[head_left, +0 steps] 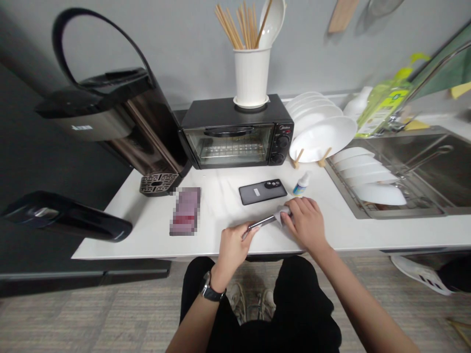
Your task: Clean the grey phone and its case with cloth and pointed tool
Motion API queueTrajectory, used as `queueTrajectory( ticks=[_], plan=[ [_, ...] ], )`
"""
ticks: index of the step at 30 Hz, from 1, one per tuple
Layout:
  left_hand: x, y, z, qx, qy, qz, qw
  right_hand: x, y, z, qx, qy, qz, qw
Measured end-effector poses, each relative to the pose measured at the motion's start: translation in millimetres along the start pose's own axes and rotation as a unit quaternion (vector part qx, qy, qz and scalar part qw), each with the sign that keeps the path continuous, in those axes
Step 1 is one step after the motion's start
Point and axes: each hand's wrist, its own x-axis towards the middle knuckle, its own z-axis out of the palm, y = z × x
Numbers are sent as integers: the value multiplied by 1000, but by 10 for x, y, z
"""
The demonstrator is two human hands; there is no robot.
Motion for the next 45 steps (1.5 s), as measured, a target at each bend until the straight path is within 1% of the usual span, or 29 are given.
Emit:
queueTrajectory(
  ticks=[2, 4, 6, 8, 10, 13, 15, 16, 18, 20, 22, 25, 28, 30, 33, 34, 36, 39, 41, 43, 45],
  plan=[
    [-2, -6, 6, 4, 3, 3, 1000, 94, 76, -35, -15, -13, 20, 1000],
    [-6, -9, 10, 11, 3, 10, 1000, 196, 42, -52, -29, -22, 43, 998],
    [-11, -7, 11, 13, 3, 14, 1000, 287, -95, -58, -38, -27, 61, 997],
    [-17, -6, 13, 21, 1, 17, 1000, 348, -307, -57, -31, -35, 56, 997],
    [-19, -20, 20, 52, -1, 15, 999, 363, -557, -41, -3, -48, 26, 999],
    [-14, -70, 41, 101, -1, 2, 995, 289, -881, 36, 55, -56, -41, 996],
    [-7, -105, 54, 112, 1, -5, 994, 186, -991, 119, 85, -39, -86, 992],
    [-4, -115, 58, 114, 0, -6, 993, 126, -1004, 159, 92, -30, -100, 990],
    [-2, -114, 59, 113, -3, -9, 994, 8, -949, 216, 93, -21, -105, 990],
    [-4, -88, 50, 107, -4, -10, 994, -82, -808, 221, 90, -14, -81, 993],
    [-8, -51, 37, 80, -4, -2, 997, -120, -611, 179, 86, 1, -46, 995],
    [-13, -15, 19, 22, -1, 14, 1000, -68, -291, 85, 52, 23, 2, 998],
    [-13, -18, 14, 0, -3, 15, 1000, 78, -64, 17, 21, 17, 45, 999],
    [-13, -28, 16, -1, -5, 16, 1000, 190, -20, -10, 6, -4, 78, 997],
    [-17, -34, 21, 3, -5, 16, 1000, 327, -132, -38, -32, -37, 107, 993],
    [-19, -35, 22, 3, -5, 17, 1000, 356, -208, -43, -40, -46, 102, 993],
    [-24, -44, 28, 15, -6, 20, 1000, 385, -400, -42, -33, -59, 69, 995],
    [-24, -86, 49, 83, -3, 12, 996, 357, -721, 9, 20, -71, -8, 997],
    [-15, -126, 67, 120, -1, 2, 993, 295, -896, 71, 73, -61, -70, 993],
    [-3, -157, 77, 128, -4, 0, 992, 210, -990, 133, 114, -33, -119, 986],
    [7, -161, 73, 129, -6, 2, 992, 114, -981, 171, 122, -13, -140, 982]
  ],
)
